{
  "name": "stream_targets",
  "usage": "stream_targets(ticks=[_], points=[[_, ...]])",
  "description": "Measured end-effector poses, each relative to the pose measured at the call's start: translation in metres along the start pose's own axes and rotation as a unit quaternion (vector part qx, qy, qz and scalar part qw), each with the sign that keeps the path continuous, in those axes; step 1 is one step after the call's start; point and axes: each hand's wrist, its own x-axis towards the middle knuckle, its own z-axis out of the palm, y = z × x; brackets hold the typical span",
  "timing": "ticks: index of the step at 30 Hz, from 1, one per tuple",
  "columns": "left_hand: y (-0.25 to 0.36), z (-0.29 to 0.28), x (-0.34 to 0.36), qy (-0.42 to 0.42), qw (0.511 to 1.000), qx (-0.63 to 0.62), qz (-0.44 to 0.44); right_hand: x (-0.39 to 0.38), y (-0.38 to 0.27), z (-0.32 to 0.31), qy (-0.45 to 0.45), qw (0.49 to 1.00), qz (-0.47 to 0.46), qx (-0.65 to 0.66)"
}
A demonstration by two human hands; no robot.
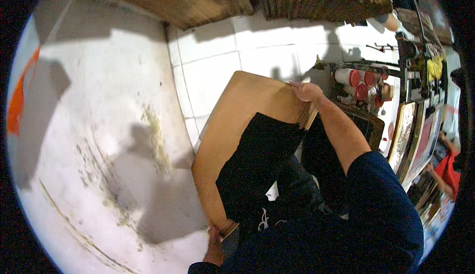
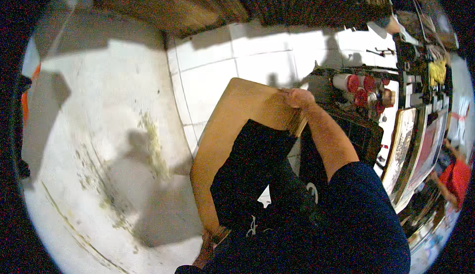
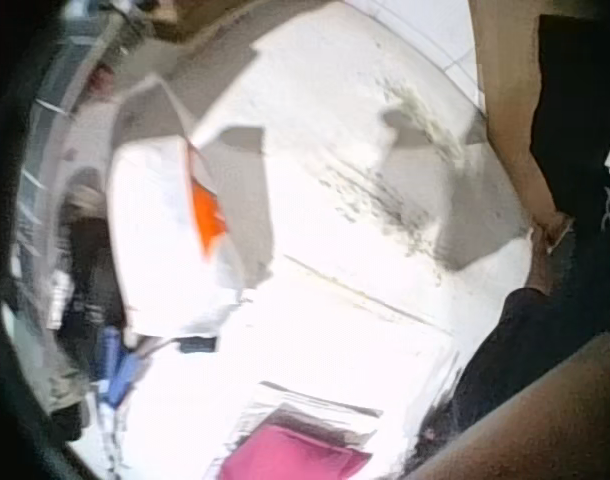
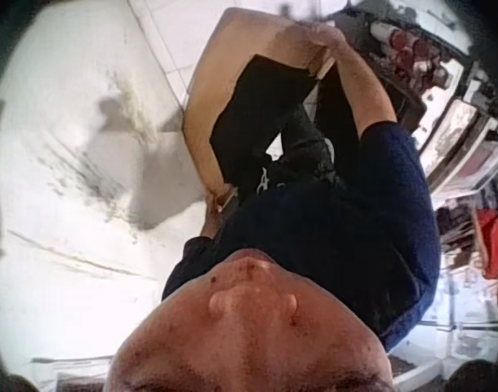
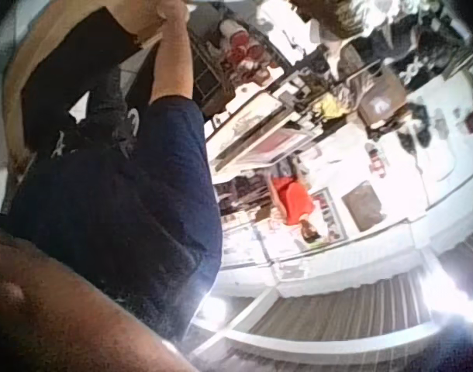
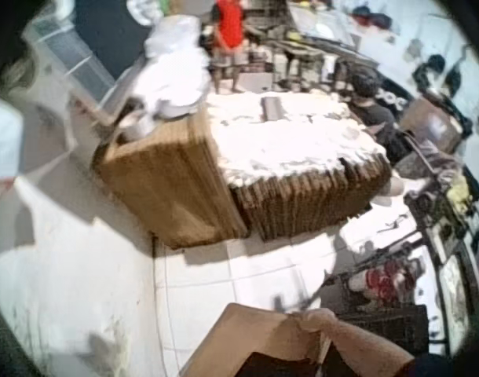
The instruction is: The person repeatedly places a screen printing frame over black skateboard decks and uses a squeegee to pull ink across the screen, transferring a graphic onto each deck. They handle multiple decks, stacking them after printing.
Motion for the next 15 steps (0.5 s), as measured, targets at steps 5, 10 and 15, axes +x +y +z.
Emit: stream_targets(ticks=[5, 10, 15], points=[[0.169, -0.002, 0.032, 0.025, 0.984, 0.13, 0.12, 0.018, 0.157, 0.058, 0.041, 0.985, 0.146, 0.082], [0.41, 0.003, 0.084, 0.048, 0.921, 0.302, 0.242, -0.031, 0.202, 0.125, 0.188, 0.906, 0.086, 0.37], [0.634, 0.058, 0.038, -0.001, 0.871, 0.271, 0.41, -0.062, 0.135, 0.179, 0.158, 0.931, 0.24, 0.226]])
